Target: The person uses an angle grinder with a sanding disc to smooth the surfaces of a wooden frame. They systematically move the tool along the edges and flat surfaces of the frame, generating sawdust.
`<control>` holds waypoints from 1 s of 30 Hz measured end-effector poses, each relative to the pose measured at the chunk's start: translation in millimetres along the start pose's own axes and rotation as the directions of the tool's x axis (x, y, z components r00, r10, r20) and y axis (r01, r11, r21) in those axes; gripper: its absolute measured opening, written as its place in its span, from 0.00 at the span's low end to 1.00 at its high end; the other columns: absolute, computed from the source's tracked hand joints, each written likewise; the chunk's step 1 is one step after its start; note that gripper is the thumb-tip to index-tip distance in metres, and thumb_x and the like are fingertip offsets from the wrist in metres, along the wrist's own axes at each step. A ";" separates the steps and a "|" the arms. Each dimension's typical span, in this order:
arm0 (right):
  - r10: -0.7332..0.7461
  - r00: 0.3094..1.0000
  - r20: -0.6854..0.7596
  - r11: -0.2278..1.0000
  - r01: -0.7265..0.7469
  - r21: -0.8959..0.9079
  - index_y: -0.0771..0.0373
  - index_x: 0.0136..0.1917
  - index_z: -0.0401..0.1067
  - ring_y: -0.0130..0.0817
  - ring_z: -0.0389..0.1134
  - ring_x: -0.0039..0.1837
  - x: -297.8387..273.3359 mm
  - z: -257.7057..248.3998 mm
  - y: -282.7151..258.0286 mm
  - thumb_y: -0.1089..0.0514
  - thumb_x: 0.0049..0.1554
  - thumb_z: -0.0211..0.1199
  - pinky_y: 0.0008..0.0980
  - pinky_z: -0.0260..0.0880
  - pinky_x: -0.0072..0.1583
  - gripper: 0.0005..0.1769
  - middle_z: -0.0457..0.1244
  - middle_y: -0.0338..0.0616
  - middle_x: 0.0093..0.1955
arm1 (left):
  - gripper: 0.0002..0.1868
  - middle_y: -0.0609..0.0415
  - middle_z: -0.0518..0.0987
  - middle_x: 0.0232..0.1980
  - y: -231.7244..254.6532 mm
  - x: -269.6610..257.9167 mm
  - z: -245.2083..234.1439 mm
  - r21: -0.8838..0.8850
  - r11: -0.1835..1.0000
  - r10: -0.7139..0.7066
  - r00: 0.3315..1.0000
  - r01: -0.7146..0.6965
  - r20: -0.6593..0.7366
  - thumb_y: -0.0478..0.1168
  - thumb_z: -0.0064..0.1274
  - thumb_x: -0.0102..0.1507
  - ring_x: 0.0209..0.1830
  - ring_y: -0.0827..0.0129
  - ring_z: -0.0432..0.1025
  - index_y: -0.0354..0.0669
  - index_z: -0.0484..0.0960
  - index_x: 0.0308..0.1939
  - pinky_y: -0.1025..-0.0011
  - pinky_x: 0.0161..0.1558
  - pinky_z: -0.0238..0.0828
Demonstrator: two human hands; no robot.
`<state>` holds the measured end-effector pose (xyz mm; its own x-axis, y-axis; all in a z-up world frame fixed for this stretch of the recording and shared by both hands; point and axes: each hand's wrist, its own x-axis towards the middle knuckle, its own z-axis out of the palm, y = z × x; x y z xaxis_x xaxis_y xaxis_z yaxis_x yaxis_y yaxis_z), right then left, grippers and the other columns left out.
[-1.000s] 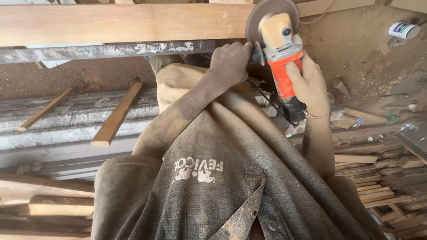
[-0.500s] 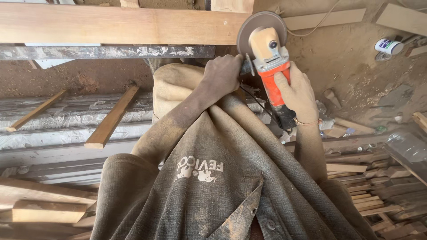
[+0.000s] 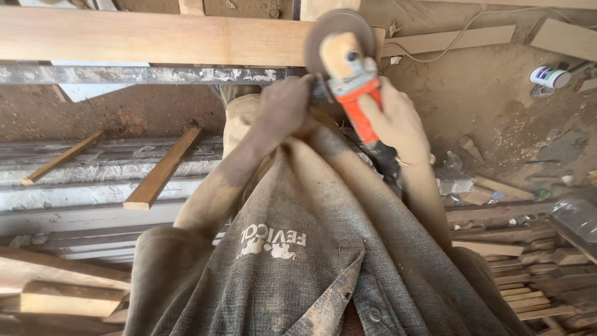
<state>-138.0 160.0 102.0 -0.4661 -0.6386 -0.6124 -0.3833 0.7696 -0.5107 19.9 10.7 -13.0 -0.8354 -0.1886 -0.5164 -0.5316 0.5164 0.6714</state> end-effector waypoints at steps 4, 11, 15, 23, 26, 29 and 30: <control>-0.044 0.988 0.149 0.998 0.051 -0.047 0.67 0.57 0.66 0.60 0.73 0.47 38.0 30.2 -42.6 0.37 0.63 0.55 0.52 0.71 0.53 0.29 0.69 0.63 0.42 | 0.19 0.47 0.82 0.31 -49.3 -48.8 -28.9 0.039 0.978 -0.203 0.976 0.207 -0.081 0.29 0.54 0.56 0.28 0.59 0.77 0.44 0.83 0.51 0.60 0.33 0.76; 0.010 0.980 0.200 0.998 0.003 -0.062 0.68 0.53 0.65 0.61 0.73 0.46 30.3 4.1 -29.6 0.38 0.62 0.54 0.53 0.71 0.52 0.28 0.68 0.63 0.39 | 0.14 0.44 0.84 0.39 -14.0 -40.8 -21.7 -0.019 0.995 -0.097 0.991 0.096 -0.093 0.29 0.55 0.53 0.35 0.53 0.81 0.39 0.82 0.42 0.56 0.43 0.79; -0.020 0.997 0.077 1.000 0.020 -0.004 0.69 0.59 0.68 0.65 0.69 0.56 -3.5 -16.1 15.6 0.43 0.65 0.54 0.54 0.68 0.56 0.26 0.69 0.65 0.49 | 0.21 0.41 0.83 0.39 32.0 -16.8 -9.9 -0.089 0.986 -0.125 0.982 0.138 0.139 0.32 0.59 0.53 0.37 0.49 0.79 0.36 0.78 0.50 0.54 0.40 0.78; 0.272 0.952 -0.138 0.801 -0.145 0.581 0.64 0.72 0.64 0.36 0.69 0.55 -71.9 -9.2 90.2 0.52 0.66 0.57 0.37 0.70 0.57 0.24 0.67 0.46 0.58 | 0.09 0.47 0.84 0.45 94.1 59.2 14.3 -0.007 0.966 0.251 0.934 -0.258 0.253 0.38 0.61 0.57 0.46 0.57 0.81 0.44 0.85 0.41 0.58 0.45 0.79; 0.201 0.953 -0.226 0.715 0.015 0.699 0.63 0.73 0.59 0.30 0.69 0.55 -115.4 5.4 96.8 0.60 0.57 0.66 0.31 0.73 0.58 0.34 0.66 0.42 0.58 | 0.17 0.46 0.83 0.47 133.6 58.3 18.9 0.101 0.904 0.374 0.882 -0.416 0.287 0.44 0.62 0.57 0.52 0.54 0.78 0.44 0.83 0.48 0.54 0.48 0.77; 0.267 0.890 -0.369 0.749 0.049 0.661 0.66 0.70 0.62 0.32 0.69 0.59 -144.6 34.1 117.2 0.62 0.54 0.73 0.33 0.72 0.62 0.34 0.65 0.44 0.61 | 0.27 0.42 0.79 0.55 134.9 47.3 23.9 -0.148 0.805 0.591 0.797 -0.574 0.127 0.49 0.61 0.60 0.55 0.49 0.78 0.41 0.75 0.59 0.54 0.55 0.76; 0.287 0.871 -0.399 0.716 0.081 0.694 0.66 0.70 0.62 0.32 0.69 0.60 -151.4 48.0 124.2 0.62 0.54 0.73 0.32 0.72 0.63 0.35 0.65 0.43 0.62 | 0.30 0.39 0.78 0.58 133.5 47.3 25.1 -0.224 0.750 0.644 0.765 -0.622 0.031 0.50 0.61 0.61 0.56 0.48 0.77 0.38 0.72 0.62 0.54 0.55 0.76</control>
<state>-76.7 352.1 102.2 -0.8341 -0.3336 -0.4394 0.2408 0.4965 -0.8339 -87.0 91.7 38.8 -0.9767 0.2138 0.0211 0.0899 0.3175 0.9440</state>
